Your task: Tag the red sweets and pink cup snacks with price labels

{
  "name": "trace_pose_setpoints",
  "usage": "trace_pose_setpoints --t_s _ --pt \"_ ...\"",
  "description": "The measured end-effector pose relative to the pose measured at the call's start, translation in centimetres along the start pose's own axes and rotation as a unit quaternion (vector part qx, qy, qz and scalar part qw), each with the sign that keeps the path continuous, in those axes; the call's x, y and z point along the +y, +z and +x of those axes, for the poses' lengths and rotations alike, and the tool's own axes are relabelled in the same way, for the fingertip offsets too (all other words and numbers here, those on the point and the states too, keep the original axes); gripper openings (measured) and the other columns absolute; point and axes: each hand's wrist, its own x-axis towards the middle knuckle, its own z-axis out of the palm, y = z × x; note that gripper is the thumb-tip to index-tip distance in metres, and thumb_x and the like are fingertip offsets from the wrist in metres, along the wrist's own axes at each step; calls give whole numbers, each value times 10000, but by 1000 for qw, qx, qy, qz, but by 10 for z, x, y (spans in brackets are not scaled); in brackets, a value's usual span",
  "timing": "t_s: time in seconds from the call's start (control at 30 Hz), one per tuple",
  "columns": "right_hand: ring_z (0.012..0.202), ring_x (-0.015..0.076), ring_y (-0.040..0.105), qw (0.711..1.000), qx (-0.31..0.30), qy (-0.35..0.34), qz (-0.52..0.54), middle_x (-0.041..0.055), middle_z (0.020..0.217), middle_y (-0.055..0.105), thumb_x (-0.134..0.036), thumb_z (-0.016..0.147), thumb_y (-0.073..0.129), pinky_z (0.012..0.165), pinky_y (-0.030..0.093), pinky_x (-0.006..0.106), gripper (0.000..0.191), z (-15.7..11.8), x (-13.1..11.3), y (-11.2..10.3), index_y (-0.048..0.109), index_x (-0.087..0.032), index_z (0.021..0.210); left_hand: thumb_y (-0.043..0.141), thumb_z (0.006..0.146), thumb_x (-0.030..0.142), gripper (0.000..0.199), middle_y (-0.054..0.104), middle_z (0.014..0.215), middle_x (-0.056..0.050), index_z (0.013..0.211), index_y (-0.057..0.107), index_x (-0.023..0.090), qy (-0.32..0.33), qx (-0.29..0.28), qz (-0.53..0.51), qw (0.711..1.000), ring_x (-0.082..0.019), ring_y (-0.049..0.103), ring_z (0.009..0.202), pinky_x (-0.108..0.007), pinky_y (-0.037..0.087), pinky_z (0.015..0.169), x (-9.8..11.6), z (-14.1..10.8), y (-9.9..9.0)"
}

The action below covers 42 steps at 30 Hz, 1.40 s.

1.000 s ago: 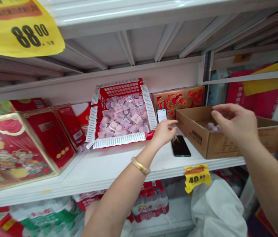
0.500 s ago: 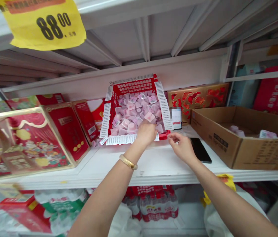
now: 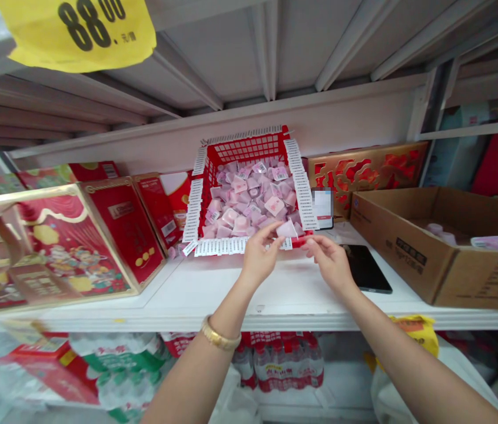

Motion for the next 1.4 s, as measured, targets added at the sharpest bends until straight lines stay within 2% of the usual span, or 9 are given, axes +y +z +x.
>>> trace_pose_setpoints --t_s 0.13,0.33,0.4,0.5,0.57,0.67,0.8,1.1,1.4 --pt "654 164 588 993 -52 45 94 59 807 696 -542 741 649 551 450 275 438 -9 -3 12 672 -191 1002 723 708 231 363 712 1050 -77 1065 681 177 -108 -21 -157 981 -195 650 922 -322 495 878 -11 -39 2" --pt "610 148 602 985 -74 117 102 46 826 687 -470 632 764 592 513 298 445 -17 2 19 693 -185 966 801 646 267 385 700 1084 -88 1006 705 167 -176 -18 -215 960 -202 647 961 -331 490 900 -23 -59 0" --pt "642 168 618 988 -81 108 78 51 829 685 -465 660 736 606 525 312 393 -20 3 19 707 -193 942 796 658 322 394 703 1080 -93 1010 711 169 -206 -25 -262 943 -214 646 972 -350 492 901 -24 -61 -2" --pt "715 186 626 996 -85 31 7 68 877 690 -421 720 680 649 522 318 295 -24 4 19 736 -218 926 775 673 424 450 711 1000 -93 1037 708 168 -256 -44 -293 920 -196 655 828 -348 539 762 -22 -63 -2" --pt "699 183 620 996 -82 0 -36 69 869 697 -391 727 673 643 511 311 251 -27 6 20 745 -223 900 808 633 411 478 703 921 -80 1021 713 149 -264 -53 -260 927 -161 625 740 -292 537 658 -21 -64 -1" --pt "646 190 624 997 -39 44 -45 68 776 704 -411 721 661 623 507 317 249 -28 10 20 720 -201 840 848 570 349 446 678 860 -57 930 717 122 -264 -52 -221 937 -131 586 706 -254 531 612 -20 -65 1" --pt "680 207 646 996 28 60 -57 71 751 706 -437 720 625 688 510 343 255 -17 17 18 667 -197 795 824 587 314 333 636 825 -23 826 678 133 -260 -25 -232 937 -128 585 713 -288 558 649 -21 -64 1" --pt "629 194 640 993 12 76 -89 42 685 688 -350 663 611 626 468 313 180 12 14 24 616 -199 761 745 619 199 268 638 864 -22 875 684 150 -264 -8 -261 928 -143 617 758 -357 547 780 -25 -63 0" --pt "557 171 595 994 60 66 -59 30 623 656 -303 613 646 542 428 276 162 13 17 29 580 -196 715 692 620 139 247 666 873 -39 867 700 152 -278 11 -294 914 -167 618 816 -409 557 825 -28 -62 0"
